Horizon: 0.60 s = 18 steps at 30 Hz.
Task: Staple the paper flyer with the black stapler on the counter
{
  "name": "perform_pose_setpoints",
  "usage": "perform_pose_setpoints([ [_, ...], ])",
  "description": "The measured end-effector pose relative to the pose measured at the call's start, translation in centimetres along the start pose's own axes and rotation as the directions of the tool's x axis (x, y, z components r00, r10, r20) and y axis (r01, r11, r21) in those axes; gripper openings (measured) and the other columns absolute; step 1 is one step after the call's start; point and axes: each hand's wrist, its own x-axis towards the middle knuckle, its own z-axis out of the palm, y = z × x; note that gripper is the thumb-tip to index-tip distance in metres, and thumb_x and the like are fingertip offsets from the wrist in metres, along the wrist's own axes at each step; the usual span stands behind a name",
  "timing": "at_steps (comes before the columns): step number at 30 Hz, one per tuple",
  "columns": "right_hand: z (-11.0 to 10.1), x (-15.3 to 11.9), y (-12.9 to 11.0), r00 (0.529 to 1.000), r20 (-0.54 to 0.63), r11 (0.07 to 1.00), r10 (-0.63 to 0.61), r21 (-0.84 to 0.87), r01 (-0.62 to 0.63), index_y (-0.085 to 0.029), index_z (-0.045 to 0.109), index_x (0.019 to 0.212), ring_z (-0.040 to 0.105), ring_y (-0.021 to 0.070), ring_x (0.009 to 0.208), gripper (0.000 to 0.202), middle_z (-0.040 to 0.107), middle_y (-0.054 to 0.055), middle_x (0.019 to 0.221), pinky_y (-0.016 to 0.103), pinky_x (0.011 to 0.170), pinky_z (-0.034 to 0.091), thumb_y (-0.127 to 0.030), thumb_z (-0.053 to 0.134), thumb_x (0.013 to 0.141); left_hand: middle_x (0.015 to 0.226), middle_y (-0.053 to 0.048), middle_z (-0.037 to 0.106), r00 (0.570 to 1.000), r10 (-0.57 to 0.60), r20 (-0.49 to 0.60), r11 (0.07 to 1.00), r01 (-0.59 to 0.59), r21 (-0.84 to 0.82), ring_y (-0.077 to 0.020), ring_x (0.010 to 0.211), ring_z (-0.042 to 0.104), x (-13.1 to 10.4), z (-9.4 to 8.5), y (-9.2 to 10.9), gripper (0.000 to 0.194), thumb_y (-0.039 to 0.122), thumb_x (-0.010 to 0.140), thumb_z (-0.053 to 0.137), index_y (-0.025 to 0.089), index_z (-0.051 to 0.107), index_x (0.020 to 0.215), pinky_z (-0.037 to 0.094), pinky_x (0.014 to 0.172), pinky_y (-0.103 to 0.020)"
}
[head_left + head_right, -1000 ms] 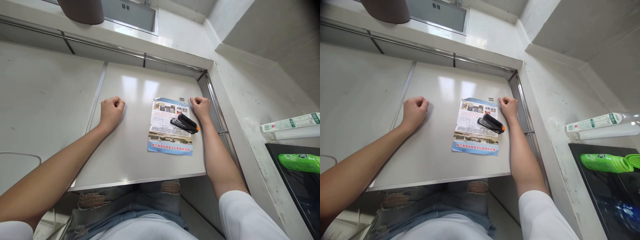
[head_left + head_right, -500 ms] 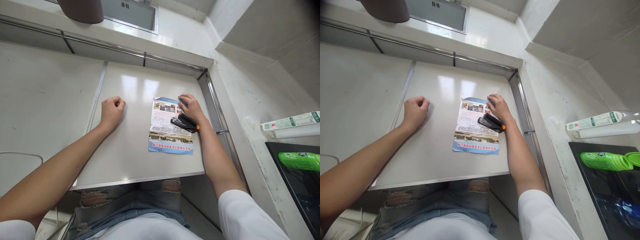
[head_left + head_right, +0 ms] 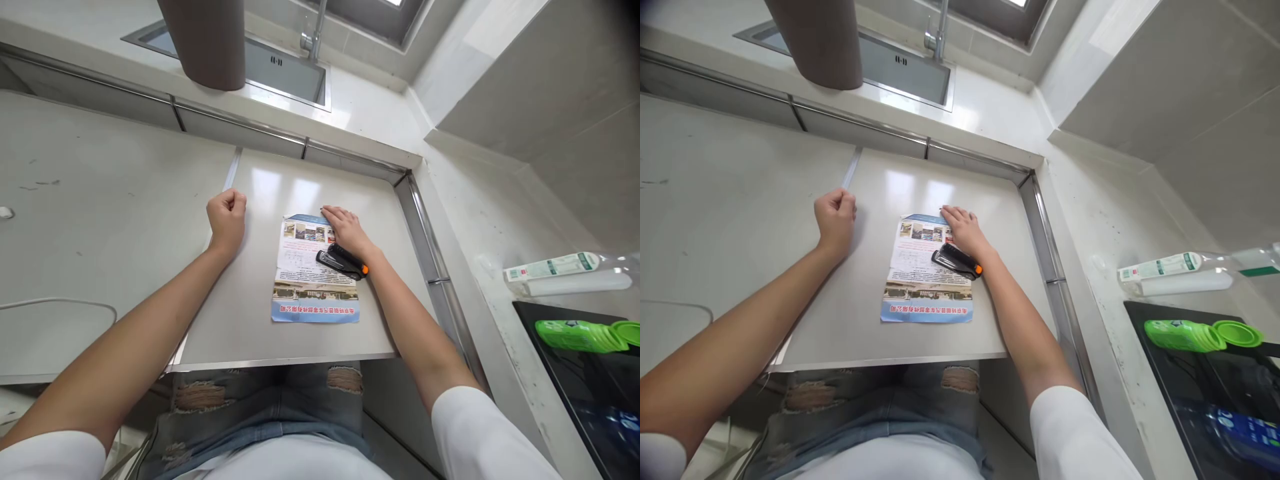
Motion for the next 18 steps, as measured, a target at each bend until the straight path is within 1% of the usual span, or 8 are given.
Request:
perform_pose_setpoints([
  [2,0.5,1.8,-2.5,0.998,0.033,0.999,-0.044,0.014,0.044,-0.029,0.041,0.164,0.036,0.0387,0.152,0.065,0.040,0.007,0.170,0.068,0.121,0.027,-0.018,0.045,0.100,0.059,0.004,0.035,0.995,0.103,0.000,0.994,-0.103,-0.033,-0.0105,0.053,0.032,1.5,-1.0,0.1,0.040,0.016,0.080,0.071,0.020,0.039,0.058,0.021,0.048,-0.027],
  [4,1.1,3.8,-4.9,0.995,0.054,0.997,-0.080,0.023,0.079,-0.032,0.039,0.165,0.035,0.0385,0.153,0.068,0.039,0.005,0.171,0.069,0.121,0.026,-0.017,0.044,0.099,0.057,0.005,0.030,0.990,0.138,0.018,0.984,-0.136,-0.113,-0.0093,0.050,0.028,3.0,-2.1,0.2,0.041,0.019,0.079,0.071,0.021,0.036,0.058,0.018,0.046,-0.027],
  [7,2.1,6.7,-8.1,0.990,0.082,0.993,-0.115,0.028,0.113,-0.037,0.033,0.167,0.032,0.0386,0.155,0.072,0.036,0.000,0.172,0.072,0.121,0.026,-0.016,0.041,0.099,0.056,0.007,0.022,0.994,0.107,0.003,0.961,-0.103,-0.258,-0.0078,0.045,0.021,4.7,-3.5,0.4,0.045,0.024,0.079,0.069,0.022,0.028,0.060,0.015,0.043,-0.026],
  [10,3.0,8.7,-10.4,0.987,0.094,0.991,-0.133,0.035,0.130,-0.039,0.028,0.169,0.030,0.0396,0.156,0.077,0.033,-0.002,0.173,0.074,0.121,0.025,-0.016,0.044,0.097,0.056,0.008,0.018,0.996,0.092,0.018,0.927,-0.079,-0.367,-0.0073,0.043,0.016,5.6,-4.1,0.4,0.046,0.027,0.083,0.064,0.022,0.023,0.063,0.015,0.041,-0.026],
  [12,3.4,9.5,-11.5,0.987,0.080,0.989,-0.142,0.049,0.139,-0.040,0.026,0.169,0.031,0.0393,0.155,0.081,0.033,-0.003,0.173,0.074,0.122,0.025,-0.015,0.047,0.096,0.055,0.008,0.018,0.997,0.078,0.019,0.914,-0.064,-0.400,-0.0068,0.042,0.016,5.8,-4.1,0.3,0.047,0.028,0.084,0.064,0.022,0.022,0.064,0.016,0.040,-0.026],
  [14,3.5,9.8,-12.1,0.987,0.071,0.988,-0.143,0.066,0.139,-0.040,0.025,0.170,0.032,0.0391,0.155,0.084,0.033,-0.002,0.173,0.073,0.122,0.026,-0.013,0.047,0.094,0.055,0.009,0.019,0.999,0.035,-0.002,0.915,-0.033,-0.401,-0.0063,0.040,0.017,5.8,-3.9,0.1,0.051,0.031,0.084,0.067,0.023,0.020,0.066,0.017,0.040,-0.026],
  [16,3.3,9.6,-12.3,0.988,0.060,0.987,-0.140,0.089,0.135,-0.038,0.025,0.170,0.033,0.0378,0.156,0.085,0.033,-0.002,0.173,0.070,0.123,0.027,-0.010,0.045,0.092,0.054,0.009,0.019,1.000,0.013,-0.005,0.923,-0.014,-0.386,-0.0060,0.040,0.018,5.7,-3.8,0.0,0.053,0.034,0.082,0.069,0.023,0.020,0.065,0.017,0.040,-0.026],
  [18,2.9,9.1,-11.7,0.990,0.022,0.984,-0.142,0.115,0.139,-0.033,0.027,0.170,0.035,0.0345,0.155,0.083,0.033,0.000,0.173,0.063,0.124,0.031,-0.008,0.043,0.092,0.054,0.009,0.020,1.000,0.006,0.018,0.934,0.001,-0.357,-0.0058,0.039,0.019,5.7,-3.7,-0.1,0.054,0.035,0.080,0.070,0.023,0.020,0.065,0.017,0.040,-0.026],
])
